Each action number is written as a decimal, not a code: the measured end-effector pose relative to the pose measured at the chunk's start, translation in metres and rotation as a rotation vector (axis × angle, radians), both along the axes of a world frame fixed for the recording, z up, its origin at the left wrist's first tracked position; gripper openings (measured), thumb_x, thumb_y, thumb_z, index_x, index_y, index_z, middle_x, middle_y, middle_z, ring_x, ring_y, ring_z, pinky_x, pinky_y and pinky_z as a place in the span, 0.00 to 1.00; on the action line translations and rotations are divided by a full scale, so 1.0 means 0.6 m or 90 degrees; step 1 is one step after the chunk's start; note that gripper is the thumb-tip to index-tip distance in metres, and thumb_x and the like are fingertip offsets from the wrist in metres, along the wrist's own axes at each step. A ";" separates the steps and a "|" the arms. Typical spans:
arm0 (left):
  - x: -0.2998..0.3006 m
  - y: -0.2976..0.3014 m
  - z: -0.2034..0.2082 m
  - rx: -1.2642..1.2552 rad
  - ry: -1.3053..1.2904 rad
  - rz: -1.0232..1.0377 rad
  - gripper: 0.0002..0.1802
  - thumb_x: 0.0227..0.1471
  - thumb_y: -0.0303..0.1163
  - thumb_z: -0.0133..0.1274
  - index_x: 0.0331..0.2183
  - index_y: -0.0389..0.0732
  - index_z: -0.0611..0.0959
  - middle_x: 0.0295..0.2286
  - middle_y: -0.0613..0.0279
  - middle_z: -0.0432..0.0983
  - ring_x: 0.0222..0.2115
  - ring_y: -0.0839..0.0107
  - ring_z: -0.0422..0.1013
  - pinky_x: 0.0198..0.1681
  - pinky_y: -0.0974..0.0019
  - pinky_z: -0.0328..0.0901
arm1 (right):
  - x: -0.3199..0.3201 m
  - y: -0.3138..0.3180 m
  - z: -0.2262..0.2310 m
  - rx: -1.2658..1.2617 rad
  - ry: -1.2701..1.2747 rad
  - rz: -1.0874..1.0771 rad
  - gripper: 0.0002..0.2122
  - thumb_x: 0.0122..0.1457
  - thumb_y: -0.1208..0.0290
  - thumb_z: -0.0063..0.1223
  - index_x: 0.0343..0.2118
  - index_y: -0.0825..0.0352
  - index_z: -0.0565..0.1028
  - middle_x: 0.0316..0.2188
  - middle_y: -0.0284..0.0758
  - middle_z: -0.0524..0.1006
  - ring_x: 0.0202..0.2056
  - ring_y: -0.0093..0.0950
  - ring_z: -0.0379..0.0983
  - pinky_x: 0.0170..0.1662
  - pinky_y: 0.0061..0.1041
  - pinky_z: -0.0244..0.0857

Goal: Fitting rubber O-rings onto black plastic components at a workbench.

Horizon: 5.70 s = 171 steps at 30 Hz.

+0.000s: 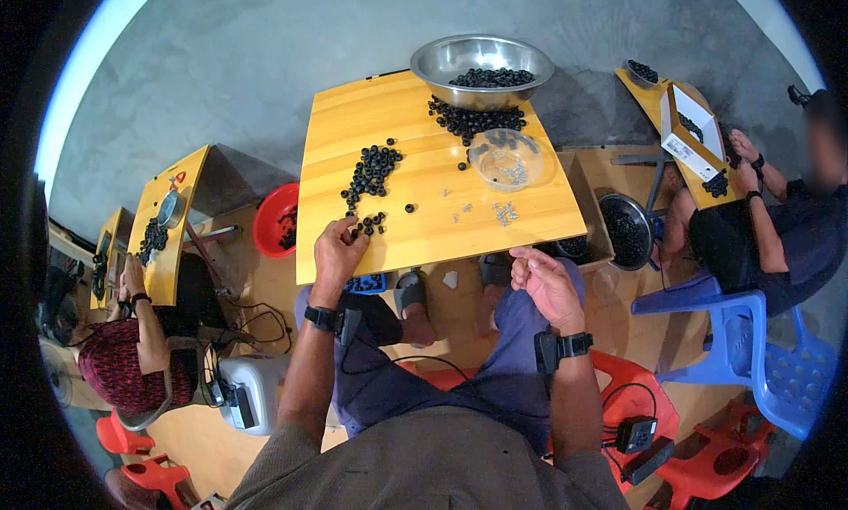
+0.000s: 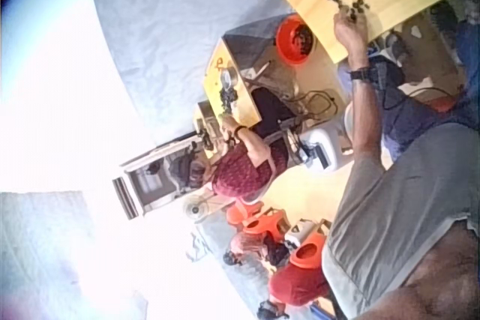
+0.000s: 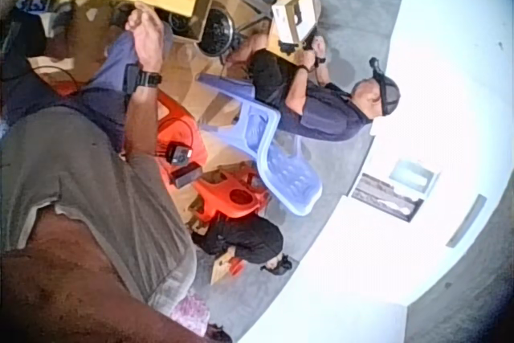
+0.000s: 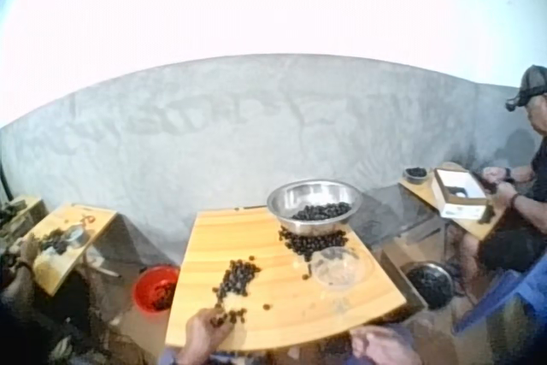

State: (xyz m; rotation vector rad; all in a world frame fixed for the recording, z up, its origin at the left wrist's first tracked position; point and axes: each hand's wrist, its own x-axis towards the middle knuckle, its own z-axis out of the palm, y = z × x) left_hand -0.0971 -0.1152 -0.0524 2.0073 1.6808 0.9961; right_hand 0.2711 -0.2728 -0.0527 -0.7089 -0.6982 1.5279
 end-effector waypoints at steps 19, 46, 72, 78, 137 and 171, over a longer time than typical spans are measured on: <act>0.001 0.005 -0.015 0.107 0.035 -0.022 0.12 0.47 0.31 0.63 0.34 0.35 0.86 0.25 0.52 0.77 0.24 0.59 0.74 0.31 0.59 0.69 | -0.009 -0.003 0.011 -0.008 -0.033 -0.006 0.17 0.67 0.69 0.49 0.52 0.77 0.73 0.31 0.32 0.72 0.35 0.23 0.68 0.40 0.26 0.64; 0.133 -0.217 0.068 -0.090 -0.365 -0.400 0.16 0.46 0.19 0.66 0.40 0.38 0.86 0.36 0.65 0.75 0.31 0.79 0.70 0.34 0.75 0.66 | -0.173 -0.040 -0.021 -0.137 0.120 0.188 0.12 0.68 0.61 0.52 0.42 0.65 0.78 0.32 0.25 0.76 0.34 0.18 0.71 0.40 0.21 0.66; 0.193 -0.221 0.090 -0.043 -0.204 -0.505 0.18 0.43 0.18 0.66 0.40 0.35 0.84 0.35 0.58 0.74 0.30 0.70 0.75 0.33 0.70 0.72 | -0.117 -0.072 -0.029 -0.143 0.173 0.173 0.11 0.68 0.65 0.52 0.44 0.68 0.78 0.30 0.25 0.75 0.30 0.16 0.69 0.35 0.21 0.64; 0.210 -0.216 0.100 0.021 -0.143 -0.551 0.18 0.43 0.21 0.68 0.40 0.35 0.83 0.35 0.54 0.75 0.30 0.64 0.77 0.31 0.66 0.73 | -0.091 -0.077 -0.009 -0.149 0.121 0.173 0.10 0.67 0.67 0.52 0.43 0.67 0.78 0.30 0.26 0.76 0.30 0.16 0.69 0.35 0.21 0.64; 0.355 0.045 0.008 0.000 0.004 -0.299 0.07 0.48 0.27 0.62 0.32 0.37 0.86 0.21 0.57 0.77 0.20 0.67 0.74 0.27 0.66 0.68 | 0.050 -0.050 -0.039 0.069 0.276 0.123 0.14 0.65 0.61 0.54 0.39 0.71 0.73 0.26 0.28 0.67 0.31 0.22 0.64 0.36 0.23 0.62; 0.270 0.027 0.016 -0.001 0.184 -0.167 0.06 0.44 0.29 0.60 0.26 0.37 0.87 0.25 0.48 0.80 0.27 0.50 0.78 0.34 0.54 0.73 | 0.029 -0.046 -0.039 0.048 0.280 0.072 0.13 0.64 0.66 0.55 0.45 0.71 0.74 0.31 0.33 0.71 0.32 0.22 0.66 0.37 0.26 0.62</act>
